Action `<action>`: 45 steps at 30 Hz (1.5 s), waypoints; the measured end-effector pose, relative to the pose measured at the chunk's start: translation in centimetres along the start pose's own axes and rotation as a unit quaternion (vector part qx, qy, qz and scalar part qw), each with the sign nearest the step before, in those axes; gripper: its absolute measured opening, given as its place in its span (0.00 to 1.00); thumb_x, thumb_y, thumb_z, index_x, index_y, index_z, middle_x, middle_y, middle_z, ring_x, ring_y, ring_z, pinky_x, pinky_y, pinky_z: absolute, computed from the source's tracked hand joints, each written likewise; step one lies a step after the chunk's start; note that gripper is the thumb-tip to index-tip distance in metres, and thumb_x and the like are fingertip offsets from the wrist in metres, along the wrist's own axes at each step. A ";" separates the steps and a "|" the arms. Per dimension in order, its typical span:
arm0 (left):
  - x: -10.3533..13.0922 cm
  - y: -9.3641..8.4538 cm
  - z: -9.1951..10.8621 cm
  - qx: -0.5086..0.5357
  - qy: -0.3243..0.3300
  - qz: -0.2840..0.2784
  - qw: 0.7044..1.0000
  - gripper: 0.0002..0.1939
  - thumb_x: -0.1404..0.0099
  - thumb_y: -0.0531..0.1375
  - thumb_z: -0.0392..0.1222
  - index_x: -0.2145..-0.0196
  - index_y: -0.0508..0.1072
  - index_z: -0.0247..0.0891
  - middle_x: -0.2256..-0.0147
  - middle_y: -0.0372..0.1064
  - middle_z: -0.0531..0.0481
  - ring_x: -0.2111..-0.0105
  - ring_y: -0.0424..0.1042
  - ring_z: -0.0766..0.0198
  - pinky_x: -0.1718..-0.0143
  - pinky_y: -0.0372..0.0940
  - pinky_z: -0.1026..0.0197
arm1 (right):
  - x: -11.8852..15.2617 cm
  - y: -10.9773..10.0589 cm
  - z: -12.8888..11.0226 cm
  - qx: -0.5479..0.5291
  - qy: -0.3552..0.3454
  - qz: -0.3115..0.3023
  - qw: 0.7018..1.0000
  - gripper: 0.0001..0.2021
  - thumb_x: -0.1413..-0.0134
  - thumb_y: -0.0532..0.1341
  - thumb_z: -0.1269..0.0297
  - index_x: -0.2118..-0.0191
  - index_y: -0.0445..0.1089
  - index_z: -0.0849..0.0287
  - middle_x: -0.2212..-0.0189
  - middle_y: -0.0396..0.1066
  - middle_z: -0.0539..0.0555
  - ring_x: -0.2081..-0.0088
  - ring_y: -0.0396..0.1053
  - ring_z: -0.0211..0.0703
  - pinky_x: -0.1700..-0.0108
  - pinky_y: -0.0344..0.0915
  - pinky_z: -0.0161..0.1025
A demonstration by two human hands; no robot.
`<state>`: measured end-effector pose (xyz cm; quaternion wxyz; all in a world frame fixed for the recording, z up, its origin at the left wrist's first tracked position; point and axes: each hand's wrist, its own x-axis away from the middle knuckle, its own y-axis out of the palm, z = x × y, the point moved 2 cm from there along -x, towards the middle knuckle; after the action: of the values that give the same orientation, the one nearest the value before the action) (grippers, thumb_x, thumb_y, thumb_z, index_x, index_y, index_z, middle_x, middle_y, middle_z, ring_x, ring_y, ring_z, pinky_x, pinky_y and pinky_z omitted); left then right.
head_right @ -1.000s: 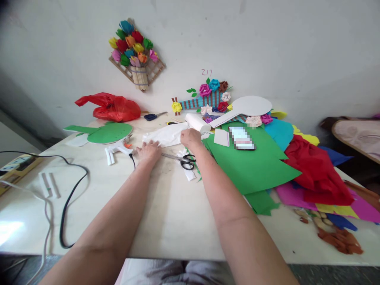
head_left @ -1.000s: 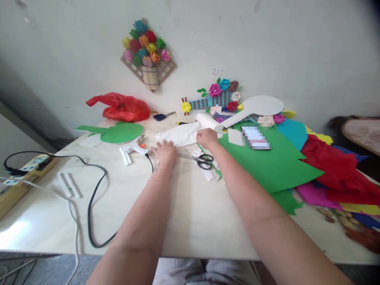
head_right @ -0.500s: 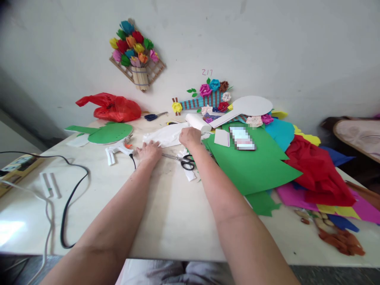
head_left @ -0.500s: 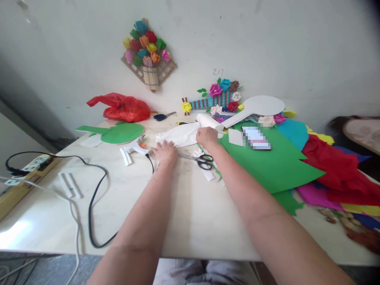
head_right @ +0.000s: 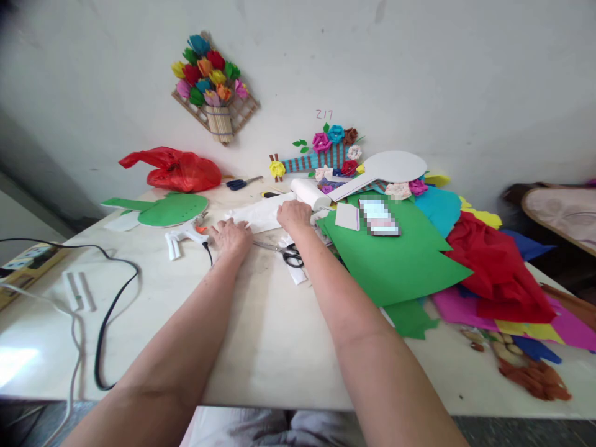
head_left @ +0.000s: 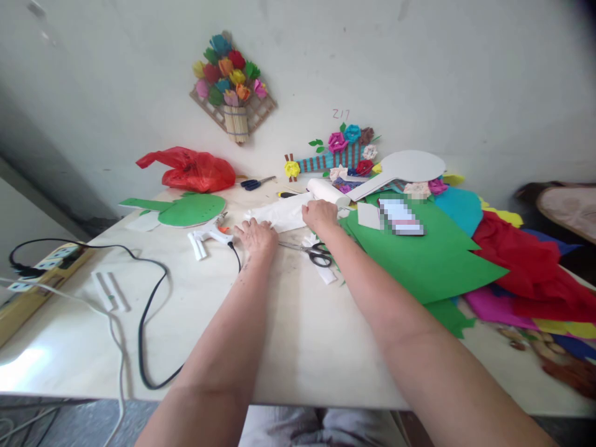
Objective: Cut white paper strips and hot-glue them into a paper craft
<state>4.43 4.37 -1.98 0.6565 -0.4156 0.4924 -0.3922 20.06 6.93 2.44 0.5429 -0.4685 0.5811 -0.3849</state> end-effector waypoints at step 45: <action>-9.5 -0.9 -1.9 0.228 -0.130 -0.023 0.965 0.25 0.34 0.39 0.44 0.56 0.71 0.31 0.56 0.69 0.36 0.54 0.68 0.53 0.56 0.61 0.55 | -1.0 5.9 -1.2 -0.035 -0.114 -0.210 0.970 0.31 0.40 0.39 0.52 0.35 0.40 0.64 0.35 0.31 0.54 0.36 0.31 0.48 0.38 0.32 0.47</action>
<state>0.50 12.55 1.62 0.7830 -0.3134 0.2913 -0.4514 18.05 9.40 -2.78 0.4964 -0.6393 0.4170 -0.4135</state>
